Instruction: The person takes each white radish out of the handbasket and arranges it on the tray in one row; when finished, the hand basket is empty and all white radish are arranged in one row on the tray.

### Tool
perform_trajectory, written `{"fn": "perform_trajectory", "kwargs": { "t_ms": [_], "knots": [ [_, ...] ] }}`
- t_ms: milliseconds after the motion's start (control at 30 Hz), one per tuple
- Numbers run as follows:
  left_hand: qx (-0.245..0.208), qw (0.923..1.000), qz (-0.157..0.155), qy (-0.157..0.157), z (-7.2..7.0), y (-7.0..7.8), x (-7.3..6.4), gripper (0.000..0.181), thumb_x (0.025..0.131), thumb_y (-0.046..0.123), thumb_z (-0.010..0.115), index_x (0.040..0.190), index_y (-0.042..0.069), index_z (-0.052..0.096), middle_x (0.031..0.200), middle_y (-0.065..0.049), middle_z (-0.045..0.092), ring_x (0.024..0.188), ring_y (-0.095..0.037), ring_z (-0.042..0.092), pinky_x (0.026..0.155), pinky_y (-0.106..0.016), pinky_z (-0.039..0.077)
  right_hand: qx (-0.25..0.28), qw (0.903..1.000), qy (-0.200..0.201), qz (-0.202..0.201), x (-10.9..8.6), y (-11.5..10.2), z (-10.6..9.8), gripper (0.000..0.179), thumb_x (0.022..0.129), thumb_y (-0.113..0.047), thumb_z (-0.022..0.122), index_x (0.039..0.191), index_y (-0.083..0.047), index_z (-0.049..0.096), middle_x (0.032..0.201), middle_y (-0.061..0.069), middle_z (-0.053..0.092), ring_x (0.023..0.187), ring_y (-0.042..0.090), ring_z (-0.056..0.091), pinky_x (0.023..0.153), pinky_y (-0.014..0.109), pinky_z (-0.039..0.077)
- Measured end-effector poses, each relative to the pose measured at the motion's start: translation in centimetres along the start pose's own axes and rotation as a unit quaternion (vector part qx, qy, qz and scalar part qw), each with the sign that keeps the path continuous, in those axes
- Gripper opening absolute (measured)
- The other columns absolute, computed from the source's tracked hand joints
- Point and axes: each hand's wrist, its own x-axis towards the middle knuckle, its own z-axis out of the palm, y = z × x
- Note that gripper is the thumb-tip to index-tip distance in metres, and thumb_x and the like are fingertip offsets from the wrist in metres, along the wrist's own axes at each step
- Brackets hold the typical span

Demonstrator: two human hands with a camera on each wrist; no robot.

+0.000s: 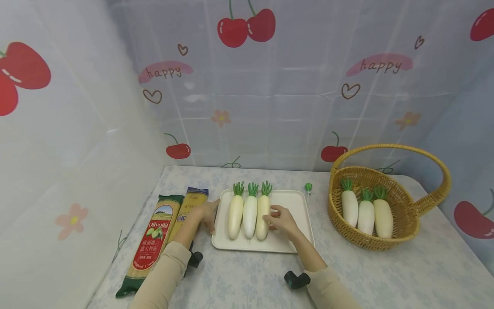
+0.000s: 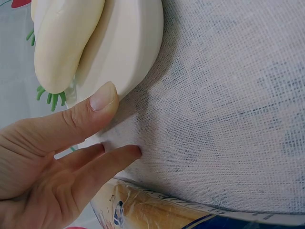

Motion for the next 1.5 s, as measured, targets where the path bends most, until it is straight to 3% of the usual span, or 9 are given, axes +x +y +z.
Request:
{"fn": "perform_trajectory", "kwargs": {
  "t_ms": [300, 433, 600, 867, 1100, 1500],
  "knots": [
    [-0.008, 1.0000, 0.002, -0.003, 0.06, -0.20, 0.23, 0.119, 0.057, 0.007, 0.089, 0.151, 0.004, 0.016, 0.149, -0.024, 0.028, 0.135, -0.039, 0.029, 0.099, -0.047, 0.039, 0.006, 0.9999, 0.001, -0.009, -0.42, 0.05, -0.10, 0.066, 0.086, -0.016, 0.067, 0.139, 0.008, 0.036, 0.118, 0.030, 0.053, 0.087, 0.027, 0.063, 0.070, 0.037, 0.056],
    [-0.006, 1.0000, 0.002, -0.003, 0.01, -0.16, 0.15, 0.118, 0.058, 0.007, 0.089, 0.151, 0.004, 0.016, 0.149, -0.024, 0.028, 0.133, -0.038, 0.032, 0.096, -0.045, 0.042, 0.001, 0.9999, 0.004, -0.011, -0.32, 0.05, -0.18, 0.065, 0.085, -0.013, 0.067, 0.138, 0.010, 0.037, 0.113, 0.029, 0.055, 0.085, 0.028, 0.063, 0.068, 0.036, 0.056],
    [-0.008, 1.0000, 0.001, -0.002, -0.03, -0.12, 0.09, 0.118, 0.058, 0.006, 0.089, 0.151, 0.005, 0.016, 0.148, -0.025, 0.030, 0.124, -0.034, 0.041, 0.079, -0.038, 0.049, -0.004, 0.9999, 0.003, -0.011, -0.19, -0.13, -0.27, 0.064, 0.084, -0.010, 0.067, 0.137, 0.010, 0.037, 0.111, 0.029, 0.056, 0.082, 0.028, 0.064, 0.067, 0.036, 0.056],
    [-0.009, 1.0000, -0.001, 0.002, -0.04, -0.04, -0.01, 0.117, 0.057, 0.005, 0.089, 0.151, 0.004, 0.018, 0.147, -0.026, 0.031, 0.125, -0.034, 0.040, 0.081, -0.039, 0.048, 0.002, 0.9999, 0.000, -0.014, -0.26, -0.14, -0.15, 0.064, 0.084, -0.008, 0.067, 0.137, 0.011, 0.037, 0.112, 0.031, 0.056, 0.086, 0.031, 0.064, 0.068, 0.037, 0.056],
    [-0.012, 0.9999, 0.002, -0.004, 0.06, -0.15, 0.10, 0.116, 0.059, 0.004, 0.088, 0.151, 0.005, 0.016, 0.147, -0.027, 0.030, 0.110, -0.032, 0.049, 0.064, -0.033, 0.051, -0.008, 0.9999, 0.001, -0.012, -0.40, -0.01, -0.20, 0.059, 0.085, -0.011, 0.066, 0.135, 0.010, 0.042, 0.114, 0.028, 0.056, 0.094, 0.032, 0.061, 0.068, 0.036, 0.056],
    [-0.016, 0.9999, -0.001, -0.004, 0.11, -0.12, 0.14, 0.117, 0.059, 0.004, 0.088, 0.151, 0.004, 0.017, 0.147, -0.027, 0.029, 0.117, -0.033, 0.045, 0.065, -0.032, 0.051, -0.015, 0.9997, 0.007, -0.015, -0.48, 0.24, -0.29, 0.061, 0.086, -0.016, 0.066, 0.136, 0.009, 0.041, 0.114, 0.027, 0.056, 0.085, 0.025, 0.062, 0.065, 0.035, 0.056]
  ]
}}
